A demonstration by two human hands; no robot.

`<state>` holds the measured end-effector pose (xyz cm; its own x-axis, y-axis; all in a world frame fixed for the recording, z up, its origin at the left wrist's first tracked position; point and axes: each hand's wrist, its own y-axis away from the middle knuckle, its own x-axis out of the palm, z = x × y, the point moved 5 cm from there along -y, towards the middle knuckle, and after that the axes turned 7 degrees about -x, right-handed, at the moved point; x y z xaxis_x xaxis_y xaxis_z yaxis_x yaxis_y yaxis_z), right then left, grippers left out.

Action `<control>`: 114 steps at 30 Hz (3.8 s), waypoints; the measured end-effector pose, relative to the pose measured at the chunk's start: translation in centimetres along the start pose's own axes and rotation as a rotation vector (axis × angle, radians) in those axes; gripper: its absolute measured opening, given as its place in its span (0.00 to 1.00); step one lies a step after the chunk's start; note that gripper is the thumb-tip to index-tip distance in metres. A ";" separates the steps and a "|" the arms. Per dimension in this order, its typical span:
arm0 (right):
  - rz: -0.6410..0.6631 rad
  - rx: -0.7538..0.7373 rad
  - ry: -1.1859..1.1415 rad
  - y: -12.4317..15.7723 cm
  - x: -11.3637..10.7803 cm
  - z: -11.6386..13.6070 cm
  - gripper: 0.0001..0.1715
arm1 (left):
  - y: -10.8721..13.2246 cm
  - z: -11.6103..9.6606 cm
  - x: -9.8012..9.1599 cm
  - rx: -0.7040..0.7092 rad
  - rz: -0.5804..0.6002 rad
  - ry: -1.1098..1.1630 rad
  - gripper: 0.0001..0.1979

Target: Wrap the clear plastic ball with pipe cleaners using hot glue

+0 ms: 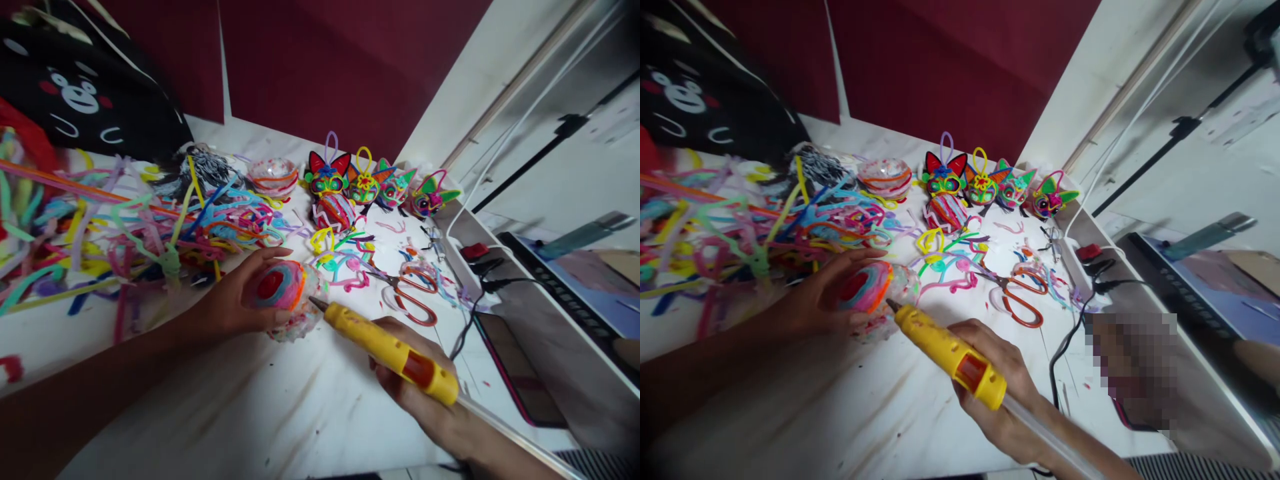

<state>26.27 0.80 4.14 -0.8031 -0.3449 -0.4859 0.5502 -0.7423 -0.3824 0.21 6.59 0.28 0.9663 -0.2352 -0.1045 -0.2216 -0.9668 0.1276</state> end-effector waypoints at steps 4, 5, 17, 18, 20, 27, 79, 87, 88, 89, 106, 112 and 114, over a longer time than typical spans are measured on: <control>0.015 -0.037 0.058 -0.1 0.3 0.1 0.18 | 0.0 0.0 0.0 0.004 -0.009 -0.026 0.43; 0.019 -0.029 0.061 -0.1 0.4 0.0 0.18 | 0.0 0.0 0.0 -0.001 -0.015 -0.036 0.43; 0.065 -0.064 0.149 0.2 0.9 -0.2 0.12 | 0.3 -0.3 0.4 -0.020 -0.021 0.008 0.42; 0.063 -0.075 0.156 0.2 1.0 -0.2 0.12 | 0.3 -0.3 0.4 -0.020 -0.017 0.013 0.42; 0.066 -0.097 0.161 0.2 1.0 -0.1 0.11 | 0.2 -0.2 0.4 -0.020 -0.009 0.016 0.42; 0.107 -0.123 0.182 0.0 1.2 0.0 0.11 | 0.1 0.0 0.4 -0.024 0.006 0.027 0.42; 0.082 -0.160 0.300 0.7 0.8 -0.1 0.10 | -0.6 -0.2 0.1 0.043 0.043 -0.015 0.35; 0.054 -0.195 0.323 -0.2 1.0 1.0 0.08 | -0.1 -0.9 0.2 0.000 0.031 -0.031 0.35; 0.051 -0.195 0.327 -0.1 1.0 0.9 0.07 | -0.2 -0.8 0.2 -0.002 0.029 -0.033 0.35; 0.053 -0.190 0.331 0.0 1.0 0.8 0.07 | -0.2 -0.7 0.2 -0.004 0.029 -0.033 0.35; -0.051 -0.192 0.295 0.0 0.3 0.2 0.07 | 0.0 -0.7 0.2 -0.022 0.044 -0.041 0.35; -0.028 -0.170 0.320 0.1 0.3 0.2 0.07 | 0.1 -0.9 0.2 -0.008 0.031 -0.055 0.34; -0.032 -0.191 0.288 0.1 0.5 0.1 0.08 | -0.1 -0.6 0.1 0.008 0.034 -0.060 0.35</control>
<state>25.93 0.46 3.95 -0.7382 -0.1261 -0.6627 0.5803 -0.6197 -0.5285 0.40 6.77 0.84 0.9486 -0.2736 -0.1589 -0.2557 -0.9588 0.1240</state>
